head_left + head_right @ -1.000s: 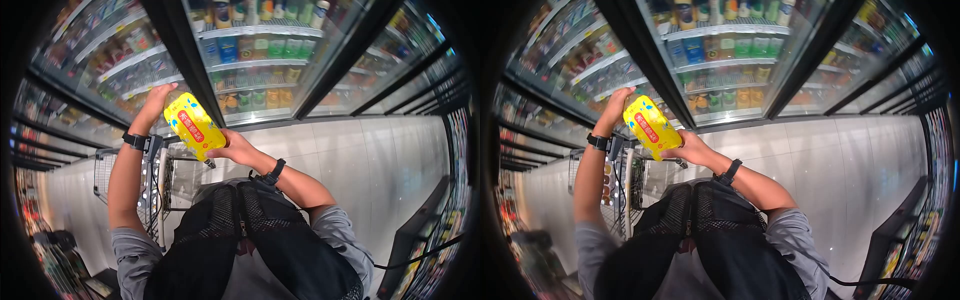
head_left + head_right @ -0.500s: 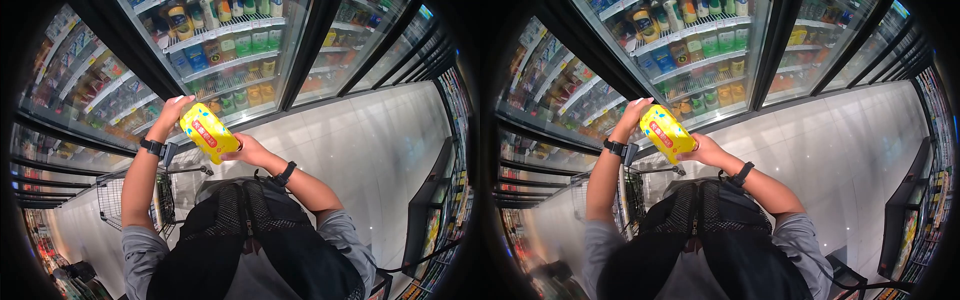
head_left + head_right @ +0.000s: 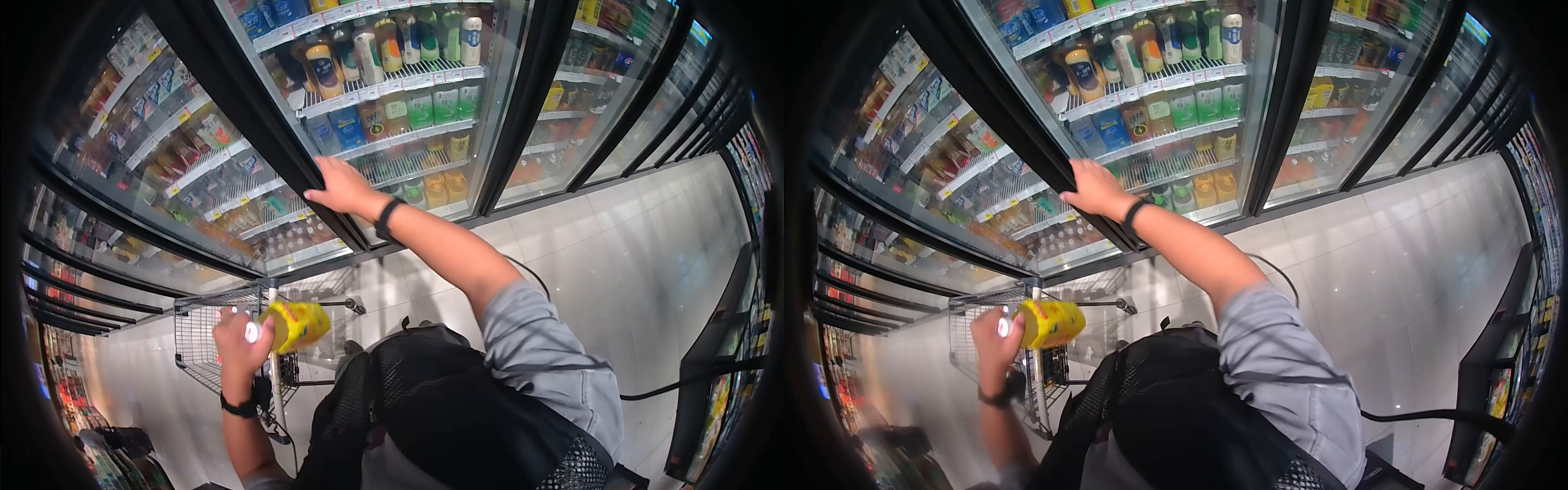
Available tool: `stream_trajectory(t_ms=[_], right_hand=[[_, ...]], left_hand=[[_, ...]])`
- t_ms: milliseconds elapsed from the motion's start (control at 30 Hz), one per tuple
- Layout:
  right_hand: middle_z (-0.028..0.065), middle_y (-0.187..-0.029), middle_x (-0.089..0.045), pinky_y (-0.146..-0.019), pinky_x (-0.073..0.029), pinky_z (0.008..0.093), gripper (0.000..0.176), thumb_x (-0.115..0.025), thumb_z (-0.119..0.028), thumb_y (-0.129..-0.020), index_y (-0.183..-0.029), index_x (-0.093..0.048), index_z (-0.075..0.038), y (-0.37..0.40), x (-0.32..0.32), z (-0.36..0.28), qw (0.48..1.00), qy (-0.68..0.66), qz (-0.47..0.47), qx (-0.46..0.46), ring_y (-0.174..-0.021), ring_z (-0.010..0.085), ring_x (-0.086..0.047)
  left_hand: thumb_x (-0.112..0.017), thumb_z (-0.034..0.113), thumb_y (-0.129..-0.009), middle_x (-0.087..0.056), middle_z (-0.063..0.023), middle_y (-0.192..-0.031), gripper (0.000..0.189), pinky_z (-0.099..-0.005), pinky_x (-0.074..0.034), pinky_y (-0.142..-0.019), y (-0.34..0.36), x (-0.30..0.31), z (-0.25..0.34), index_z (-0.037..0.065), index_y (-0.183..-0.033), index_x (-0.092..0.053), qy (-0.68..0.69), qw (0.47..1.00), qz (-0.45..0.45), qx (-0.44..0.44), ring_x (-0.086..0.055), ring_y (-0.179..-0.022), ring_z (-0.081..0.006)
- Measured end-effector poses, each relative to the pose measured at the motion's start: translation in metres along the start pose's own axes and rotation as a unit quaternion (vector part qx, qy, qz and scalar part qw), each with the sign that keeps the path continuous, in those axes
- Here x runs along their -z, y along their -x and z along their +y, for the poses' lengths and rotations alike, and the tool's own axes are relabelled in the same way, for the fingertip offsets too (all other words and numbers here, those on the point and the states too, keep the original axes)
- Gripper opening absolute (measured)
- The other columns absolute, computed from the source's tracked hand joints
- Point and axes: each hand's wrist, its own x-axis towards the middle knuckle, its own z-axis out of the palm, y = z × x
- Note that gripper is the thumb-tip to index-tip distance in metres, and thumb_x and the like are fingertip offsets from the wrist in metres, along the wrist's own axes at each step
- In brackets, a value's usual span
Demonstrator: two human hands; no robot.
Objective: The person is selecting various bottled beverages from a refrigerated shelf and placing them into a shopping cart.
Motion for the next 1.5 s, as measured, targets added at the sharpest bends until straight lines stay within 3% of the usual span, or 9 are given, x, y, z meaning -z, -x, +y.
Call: stream_trajectory(t_ms=[300,700,900,1167,1233,1333,1400,1433,1500], right_hand=[[0.0209,-0.095,-0.067,-0.079,-0.054,0.0478,0.032,-0.066,-0.029,-0.087,-0.101,-0.058,-0.001,-0.109,-0.038,-0.052,0.983,0.059,0.138,-0.108,-0.089,0.0389,-0.067],[0.0250,-0.091,-0.068,-0.082,-0.051,0.0521,0.035,-0.066,-0.031,-0.086,-0.099,-0.060,0.000,-0.082,-0.030,-0.062,0.976,0.106,0.154,-0.108,-0.092,0.0436,-0.065],[0.0229,-0.077,-0.066,-0.066,-0.051,0.0494,0.043,-0.071,-0.042,-0.084,-0.087,-0.060,0.000,0.016,-0.002,-0.086,0.970,0.108,0.211,-0.057,-0.076,0.0435,-0.064],[0.0092,-0.088,-0.071,-0.072,-0.052,0.0278,0.044,-0.085,-0.023,-0.076,-0.104,-0.062,0.001,0.204,0.100,-0.136,0.953,0.060,0.277,-0.105,-0.078,0.0147,-0.067],[0.0040,-0.088,-0.067,-0.069,-0.048,0.0237,0.019,-0.071,-0.017,-0.089,-0.091,-0.060,-0.001,0.247,0.123,-0.135,0.926,0.002,0.351,-0.138,-0.078,0.0099,-0.060],[-0.0029,-0.091,-0.056,-0.075,-0.040,0.0262,0.045,-0.036,-0.043,-0.106,-0.110,-0.059,-0.004,0.323,0.162,-0.082,0.857,-0.034,0.486,-0.166,-0.084,0.0078,-0.048],[0.0022,-0.103,-0.061,-0.081,-0.044,0.0266,0.053,-0.032,-0.050,-0.105,-0.118,-0.056,-0.005,0.327,0.193,-0.092,0.792,-0.104,0.568,-0.199,-0.089,0.0121,-0.056],[0.0037,-0.098,-0.060,-0.076,-0.048,0.0295,0.053,-0.031,-0.050,-0.105,-0.115,-0.055,-0.004,0.315,0.198,-0.096,0.699,-0.087,0.687,-0.180,-0.084,0.0153,-0.058],[0.0065,-0.090,-0.059,-0.070,-0.051,0.0340,0.047,-0.036,-0.047,-0.104,-0.106,-0.056,-0.004,0.359,0.225,-0.063,0.720,0.004,0.664,-0.201,-0.081,0.0197,-0.060]], left_hand=[[-0.076,0.022,-0.072,-0.050,-0.0172,-0.055,0.038,-0.0426,-0.037,-0.046,0.149,0.039,-0.025,0.001,-0.060,-0.046,-0.018,0.986,-0.016,0.167,-0.050,-0.048,-0.0365],[-0.076,0.020,-0.073,-0.042,-0.0149,-0.051,0.044,-0.0417,-0.030,-0.043,0.231,0.080,-0.055,0.002,-0.057,-0.039,0.047,0.975,-0.022,0.216,-0.043,-0.044,-0.0335],[-0.077,0.024,-0.074,-0.049,-0.0150,-0.051,0.040,-0.0416,-0.039,-0.044,0.194,0.075,-0.078,0.004,-0.059,-0.046,0.072,0.987,-0.071,0.127,-0.052,-0.045,-0.0343],[-0.071,0.037,-0.082,-0.057,-0.0148,-0.054,0.037,-0.0412,-0.049,-0.048,0.100,-0.008,-0.077,0.003,-0.071,-0.060,0.141,0.971,-0.174,-0.086,-0.061,-0.052,-0.0337],[-0.070,0.039,-0.082,-0.058,-0.0167,-0.055,0.039,-0.0429,-0.051,-0.051,0.072,-0.031,-0.069,0.002,-0.073,-0.062,0.157,0.957,-0.225,-0.090,-0.063,-0.055,-0.0355],[-0.073,0.041,-0.080,-0.057,-0.0192,-0.055,0.045,-0.0450,-0.050,-0.053,0.044,-0.101,-0.067,0.001,-0.066,-0.058,0.201,0.942,-0.236,-0.132,-0.060,-0.054,-0.0397],[-0.070,0.044,-0.080,-0.061,-0.0228,-0.060,0.047,-0.0470,-0.052,-0.058,0.023,-0.142,-0.059,-0.001,-0.071,-0.062,0.220,0.928,-0.273,-0.125,-0.063,-0.059,-0.0409],[-0.070,0.044,-0.080,-0.061,-0.0228,-0.060,0.047,-0.0470,-0.052,-0.058,0.014,-0.163,-0.055,-0.001,-0.071,-0.062,0.221,0.926,-0.276,-0.130,-0.063,-0.059,-0.0409],[-0.070,0.047,-0.079,-0.062,-0.0246,-0.063,0.050,-0.0473,-0.052,-0.060,-0.006,-0.203,-0.043,-0.002,-0.070,-0.063,0.213,0.917,-0.316,-0.120,-0.063,-0.062,-0.0419]])
